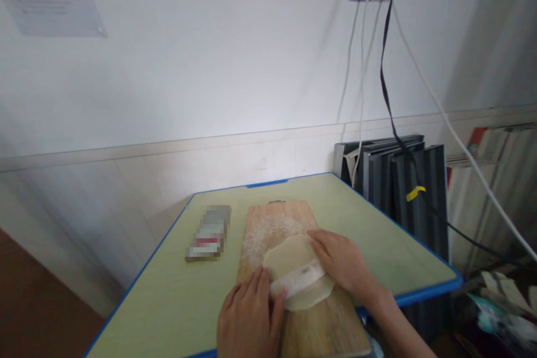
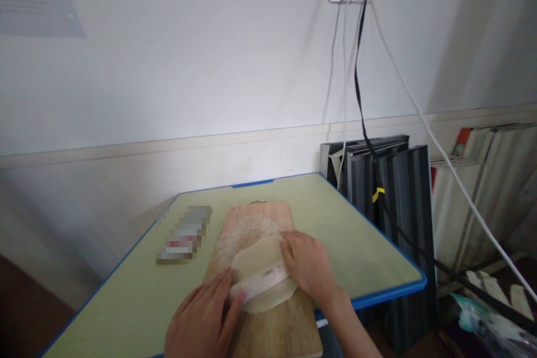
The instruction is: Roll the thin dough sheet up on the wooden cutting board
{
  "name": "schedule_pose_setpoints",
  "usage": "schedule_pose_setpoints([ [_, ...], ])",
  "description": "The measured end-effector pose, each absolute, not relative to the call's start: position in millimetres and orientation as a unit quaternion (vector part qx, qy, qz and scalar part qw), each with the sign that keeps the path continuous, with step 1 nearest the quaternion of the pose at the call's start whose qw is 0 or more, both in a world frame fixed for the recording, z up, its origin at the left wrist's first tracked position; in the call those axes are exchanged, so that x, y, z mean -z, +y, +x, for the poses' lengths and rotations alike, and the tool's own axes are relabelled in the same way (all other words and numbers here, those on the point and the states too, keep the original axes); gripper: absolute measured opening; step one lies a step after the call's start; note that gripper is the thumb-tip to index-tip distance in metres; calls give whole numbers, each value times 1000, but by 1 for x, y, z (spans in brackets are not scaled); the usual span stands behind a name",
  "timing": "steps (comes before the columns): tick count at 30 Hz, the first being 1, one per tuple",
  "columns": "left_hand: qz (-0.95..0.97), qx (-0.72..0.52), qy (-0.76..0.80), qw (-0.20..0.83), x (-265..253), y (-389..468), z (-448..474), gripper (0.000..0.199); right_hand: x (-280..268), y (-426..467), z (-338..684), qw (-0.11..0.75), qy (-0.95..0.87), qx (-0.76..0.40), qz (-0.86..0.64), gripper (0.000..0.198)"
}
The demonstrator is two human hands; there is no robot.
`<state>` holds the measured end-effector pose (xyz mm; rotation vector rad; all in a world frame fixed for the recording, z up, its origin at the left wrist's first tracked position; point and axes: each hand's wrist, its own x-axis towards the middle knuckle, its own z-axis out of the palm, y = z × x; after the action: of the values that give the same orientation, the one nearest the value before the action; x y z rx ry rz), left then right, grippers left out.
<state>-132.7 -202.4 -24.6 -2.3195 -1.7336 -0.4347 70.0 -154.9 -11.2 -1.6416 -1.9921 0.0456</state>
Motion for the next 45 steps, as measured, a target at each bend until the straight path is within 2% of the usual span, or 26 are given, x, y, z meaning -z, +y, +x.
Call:
schedule_pose_setpoints([
  [7,-799,167,-566,116,24,-201,-133,37,37,-208,77,328,-737,45,-590,38],
  [16,-786,143,-591,109,22,-203,-130,39,12,-149,74,285,-736,-52,-612,35],
  [25,-792,179,-573,116,23,-201,-131,35,41,-208,82,331,-731,45,-595,39],
  [34,-774,135,-613,87,15,-206,-126,39,13,-148,71,266,-741,7,-616,35],
  [41,-780,155,-601,82,14,-209,-126,38,34,-200,80,311,-731,41,-606,40],
  [45,-775,162,-607,74,9,-208,-121,35,31,-200,80,296,-731,46,-613,41],
])
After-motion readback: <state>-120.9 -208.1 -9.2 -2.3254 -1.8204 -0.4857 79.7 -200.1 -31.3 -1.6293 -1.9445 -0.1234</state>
